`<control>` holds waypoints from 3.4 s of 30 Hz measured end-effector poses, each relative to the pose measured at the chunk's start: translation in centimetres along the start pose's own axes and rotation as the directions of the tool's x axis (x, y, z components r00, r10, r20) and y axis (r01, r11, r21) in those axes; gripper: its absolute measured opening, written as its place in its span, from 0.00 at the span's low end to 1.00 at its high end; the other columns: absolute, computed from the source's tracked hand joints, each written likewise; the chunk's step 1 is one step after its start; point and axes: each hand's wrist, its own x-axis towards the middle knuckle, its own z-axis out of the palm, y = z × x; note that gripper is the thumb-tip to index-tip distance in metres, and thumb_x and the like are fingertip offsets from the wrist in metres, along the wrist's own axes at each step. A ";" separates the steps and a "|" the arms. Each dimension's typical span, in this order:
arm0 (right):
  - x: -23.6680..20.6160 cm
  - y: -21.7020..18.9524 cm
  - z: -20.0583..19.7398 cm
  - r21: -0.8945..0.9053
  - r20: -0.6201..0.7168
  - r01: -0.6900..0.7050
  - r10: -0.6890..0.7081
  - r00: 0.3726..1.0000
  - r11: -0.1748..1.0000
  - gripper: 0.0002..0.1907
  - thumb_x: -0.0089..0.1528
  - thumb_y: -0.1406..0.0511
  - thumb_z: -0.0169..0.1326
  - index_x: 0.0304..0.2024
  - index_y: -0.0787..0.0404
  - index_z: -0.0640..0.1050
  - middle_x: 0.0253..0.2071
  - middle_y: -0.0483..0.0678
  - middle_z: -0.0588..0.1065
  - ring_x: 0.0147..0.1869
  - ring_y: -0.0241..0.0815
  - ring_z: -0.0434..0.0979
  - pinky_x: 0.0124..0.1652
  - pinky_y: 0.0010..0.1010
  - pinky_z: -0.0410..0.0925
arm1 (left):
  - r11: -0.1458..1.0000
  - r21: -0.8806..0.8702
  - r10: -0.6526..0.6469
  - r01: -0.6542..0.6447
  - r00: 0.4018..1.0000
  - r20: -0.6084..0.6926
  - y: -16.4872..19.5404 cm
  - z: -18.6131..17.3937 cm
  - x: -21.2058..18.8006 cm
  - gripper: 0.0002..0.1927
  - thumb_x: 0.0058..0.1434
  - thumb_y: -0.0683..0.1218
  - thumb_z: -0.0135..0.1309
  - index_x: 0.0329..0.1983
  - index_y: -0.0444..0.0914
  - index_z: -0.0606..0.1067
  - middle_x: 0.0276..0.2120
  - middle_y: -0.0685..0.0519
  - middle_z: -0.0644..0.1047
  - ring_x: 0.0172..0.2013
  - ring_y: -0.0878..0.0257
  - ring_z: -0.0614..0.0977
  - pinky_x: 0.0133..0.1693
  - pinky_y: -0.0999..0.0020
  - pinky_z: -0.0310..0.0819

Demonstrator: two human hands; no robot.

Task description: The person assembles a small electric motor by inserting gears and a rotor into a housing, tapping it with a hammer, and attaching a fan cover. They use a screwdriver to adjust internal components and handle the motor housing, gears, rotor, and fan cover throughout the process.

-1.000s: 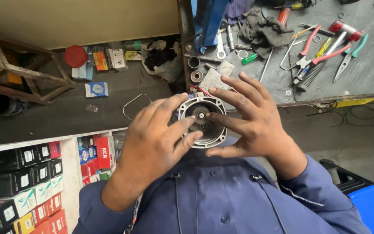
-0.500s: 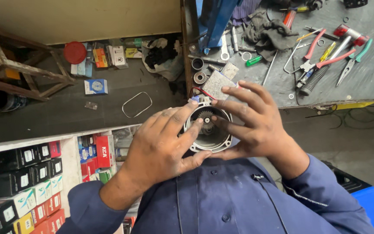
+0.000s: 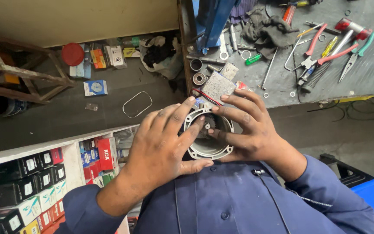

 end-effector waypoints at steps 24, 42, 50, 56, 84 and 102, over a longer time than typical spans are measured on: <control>-2.9 -2.0 2.5 0.257 -0.274 -0.211 0.281 0.920 0.943 0.34 0.57 0.40 0.59 0.46 0.64 0.78 0.61 0.59 0.66 0.66 0.58 0.68 0.65 0.55 0.64 | 0.930 -0.172 0.188 -0.325 0.823 -0.536 -3.3 1.0 -3.2 0.27 0.69 0.68 0.46 0.29 0.43 0.73 0.43 0.52 0.75 0.45 0.54 0.73 0.50 0.49 0.73; -0.5 -8.8 2.1 0.306 -0.045 -0.489 0.526 0.849 0.817 0.34 0.54 0.49 0.72 0.51 0.57 0.70 0.71 0.62 0.63 0.74 0.60 0.66 0.69 0.49 0.62 | 0.902 -0.244 0.294 -0.356 0.921 -0.256 -8.9 8.3 -5.2 0.14 0.64 0.50 0.58 0.36 0.35 0.72 0.29 0.49 0.73 0.27 0.52 0.75 0.31 0.56 0.67; -4.4 -11.1 2.9 0.327 -0.193 -0.586 0.659 0.726 0.741 0.24 0.59 0.63 0.68 0.52 0.61 0.72 0.64 0.58 0.69 0.64 0.52 0.77 0.62 0.41 0.72 | 0.697 -0.510 0.255 -0.505 0.838 -0.481 -7.3 6.6 -5.3 0.11 0.71 0.42 0.47 0.29 0.39 0.68 0.24 0.53 0.72 0.24 0.56 0.76 0.29 0.60 0.69; -6.9 -10.3 0.3 0.351 -0.117 -0.597 0.666 0.737 0.721 0.16 0.61 0.64 0.67 0.46 0.62 0.77 0.62 0.58 0.69 0.60 0.48 0.78 0.56 0.37 0.75 | 0.544 -0.330 0.569 -0.771 0.629 -0.530 -1.4 3.6 -3.1 0.15 0.69 0.53 0.54 0.30 0.41 0.71 0.26 0.56 0.76 0.23 0.63 0.77 0.28 0.67 0.72; -43.0 2.2 -28.0 0.963 0.199 0.138 0.956 0.214 -0.231 0.43 0.68 0.38 0.35 0.67 0.66 0.64 0.71 0.67 0.61 0.72 0.69 0.64 0.67 0.58 0.60 | 0.901 -0.234 0.410 -0.365 0.892 0.188 36.8 31.4 22.9 0.34 0.53 0.61 0.62 0.66 0.59 0.71 0.74 0.44 0.54 0.71 0.43 0.57 0.67 0.39 0.47; -47.1 22.0 -33.4 0.991 0.129 0.012 0.963 0.236 -0.136 0.33 0.70 0.48 0.45 0.66 0.67 0.65 0.72 0.64 0.62 0.73 0.62 0.65 0.64 0.58 0.65 | 0.884 -0.300 0.428 -0.360 0.880 0.207 33.9 39.6 44.9 0.31 0.54 0.55 0.64 0.63 0.63 0.73 0.73 0.44 0.56 0.68 0.41 0.62 0.64 0.41 0.57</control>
